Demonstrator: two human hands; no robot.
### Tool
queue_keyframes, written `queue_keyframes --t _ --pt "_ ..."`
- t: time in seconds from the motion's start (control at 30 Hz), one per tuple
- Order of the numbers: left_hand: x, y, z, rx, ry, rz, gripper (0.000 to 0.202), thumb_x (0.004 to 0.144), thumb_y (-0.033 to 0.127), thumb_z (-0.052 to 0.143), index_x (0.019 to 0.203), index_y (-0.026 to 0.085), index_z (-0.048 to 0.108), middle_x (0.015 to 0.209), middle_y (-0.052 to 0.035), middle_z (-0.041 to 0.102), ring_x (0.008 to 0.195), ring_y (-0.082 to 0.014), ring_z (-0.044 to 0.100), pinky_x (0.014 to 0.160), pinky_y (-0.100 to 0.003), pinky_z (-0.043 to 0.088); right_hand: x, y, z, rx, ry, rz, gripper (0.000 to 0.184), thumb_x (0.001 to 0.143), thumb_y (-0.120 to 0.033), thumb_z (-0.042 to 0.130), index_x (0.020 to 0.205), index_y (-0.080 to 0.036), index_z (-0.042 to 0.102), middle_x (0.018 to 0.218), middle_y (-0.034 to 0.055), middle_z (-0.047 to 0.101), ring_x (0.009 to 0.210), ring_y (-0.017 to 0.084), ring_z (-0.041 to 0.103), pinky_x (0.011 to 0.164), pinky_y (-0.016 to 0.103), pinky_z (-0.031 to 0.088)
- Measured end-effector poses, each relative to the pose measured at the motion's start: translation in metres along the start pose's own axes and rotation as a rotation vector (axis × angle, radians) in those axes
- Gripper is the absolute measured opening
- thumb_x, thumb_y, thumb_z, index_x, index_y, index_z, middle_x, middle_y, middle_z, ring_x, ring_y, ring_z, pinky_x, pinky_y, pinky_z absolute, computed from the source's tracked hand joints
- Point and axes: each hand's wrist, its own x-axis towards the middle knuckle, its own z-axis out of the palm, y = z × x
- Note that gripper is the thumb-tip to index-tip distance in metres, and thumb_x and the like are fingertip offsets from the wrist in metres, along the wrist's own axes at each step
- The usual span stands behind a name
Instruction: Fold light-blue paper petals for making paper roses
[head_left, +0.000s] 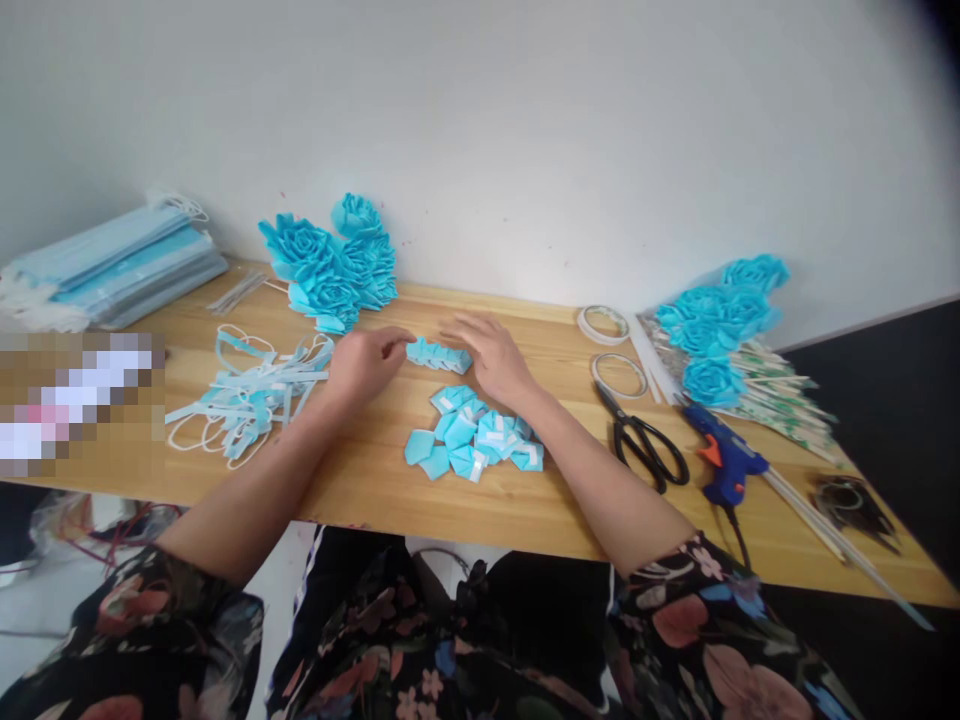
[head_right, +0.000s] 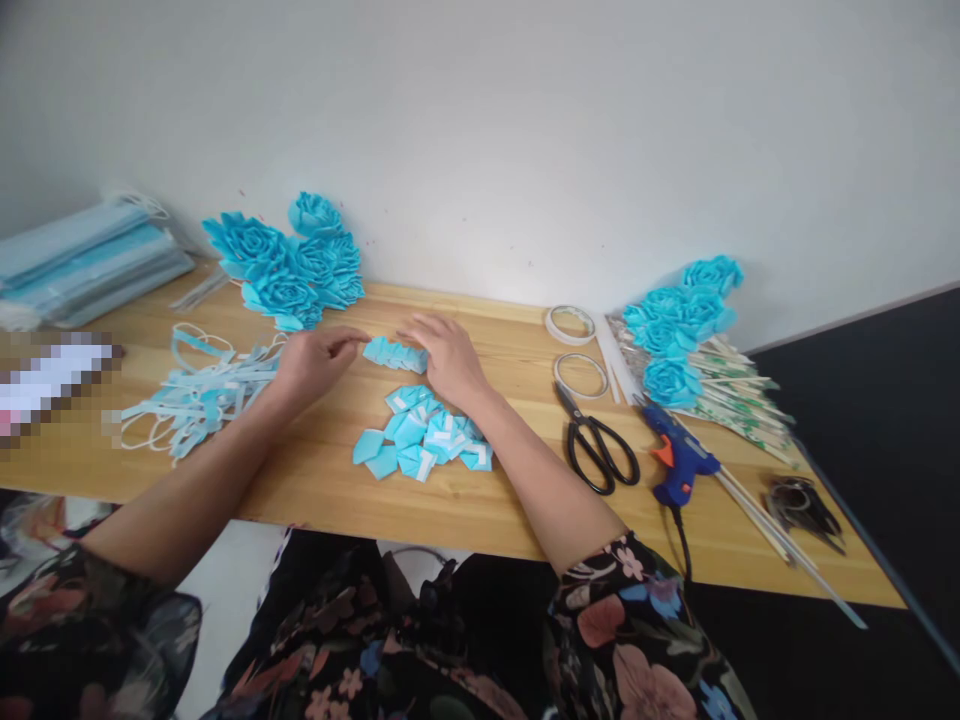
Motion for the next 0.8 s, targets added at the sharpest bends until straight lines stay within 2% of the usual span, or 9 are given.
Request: queue_keyframes --t 0.13,0.27,0.4,0.5,0.6,0.7,0.8 --pt "0.004 -0.008 -0.001 0.039 -0.006 -0.036 0.037 0.083 0.027 0.047 0.103 0.021 0.076 0.090 -0.0050 0.077 0.076 -0.0198 0.067 0.065 -0.026 0.043 -0.001 -0.002 -0.008 0.034 0.054 -0.014 0.059 0.075 0.001 0.035 0.124 -0.015 0.062 0.137 0.0107 0.057 0.129 0.023 0.047 0.110 0.044 0.036" --pt "0.004 -0.008 0.003 0.076 -0.018 -0.043 0.037 0.085 0.028 0.046 0.106 0.022 0.076 0.100 -0.0056 0.076 0.086 -0.0218 0.069 0.071 -0.027 0.045 -0.004 0.003 -0.010 -0.008 0.087 -0.002 0.058 0.073 0.001 0.035 0.121 -0.016 0.064 0.132 0.0103 0.060 0.128 0.024 0.048 0.110 0.046 0.035" --pt "0.002 0.000 -0.009 0.125 0.034 -0.044 0.038 0.086 0.025 0.045 0.110 0.024 0.075 0.101 -0.0055 0.076 0.089 -0.0221 0.069 0.076 -0.028 0.046 -0.009 0.007 -0.013 -0.059 0.129 0.002 0.061 0.071 0.001 0.036 0.123 -0.018 0.062 0.131 0.0101 0.062 0.125 0.026 0.050 0.108 0.049 0.035" --pt "-0.003 0.005 -0.038 0.174 0.087 -0.053 0.040 0.087 0.027 0.044 0.113 0.023 0.073 0.094 -0.0055 0.076 0.084 -0.0215 0.068 0.073 -0.028 0.045 -0.012 0.009 -0.016 -0.092 0.142 -0.010 0.064 0.069 0.002 0.037 0.124 -0.018 0.061 0.129 0.0097 0.063 0.122 0.026 0.052 0.107 0.050 0.034" --pt "-0.015 -0.006 -0.080 0.260 0.153 -0.082 0.040 0.088 0.031 0.043 0.112 0.024 0.073 0.091 -0.0039 0.076 0.079 -0.0190 0.065 0.071 -0.026 0.044 -0.014 0.010 -0.018 -0.116 0.164 -0.024 0.066 0.068 0.002 0.037 0.126 -0.018 0.060 0.126 0.0093 0.065 0.119 0.026 0.054 0.108 0.050 0.032" --pt "-0.034 -0.042 -0.128 0.395 0.202 -0.230 0.042 0.090 0.033 0.041 0.117 0.021 0.070 0.087 -0.0020 0.073 0.075 -0.0153 0.061 0.071 -0.023 0.042 -0.014 0.012 -0.019 -0.129 0.169 -0.033 0.061 0.071 0.001 0.038 0.126 -0.017 0.060 0.124 0.0099 0.065 0.116 0.025 0.055 0.108 0.049 0.033" --pt "-0.057 -0.099 -0.169 0.536 0.184 -0.376 0.047 0.094 0.041 0.037 0.126 0.017 0.062 0.096 -0.0014 0.070 0.085 -0.0133 0.058 0.082 -0.023 0.041 -0.014 0.014 -0.019 -0.119 0.165 -0.034 0.057 0.075 0.000 0.039 0.125 -0.015 0.061 0.123 0.0113 0.066 0.115 0.026 0.055 0.105 0.047 0.036"
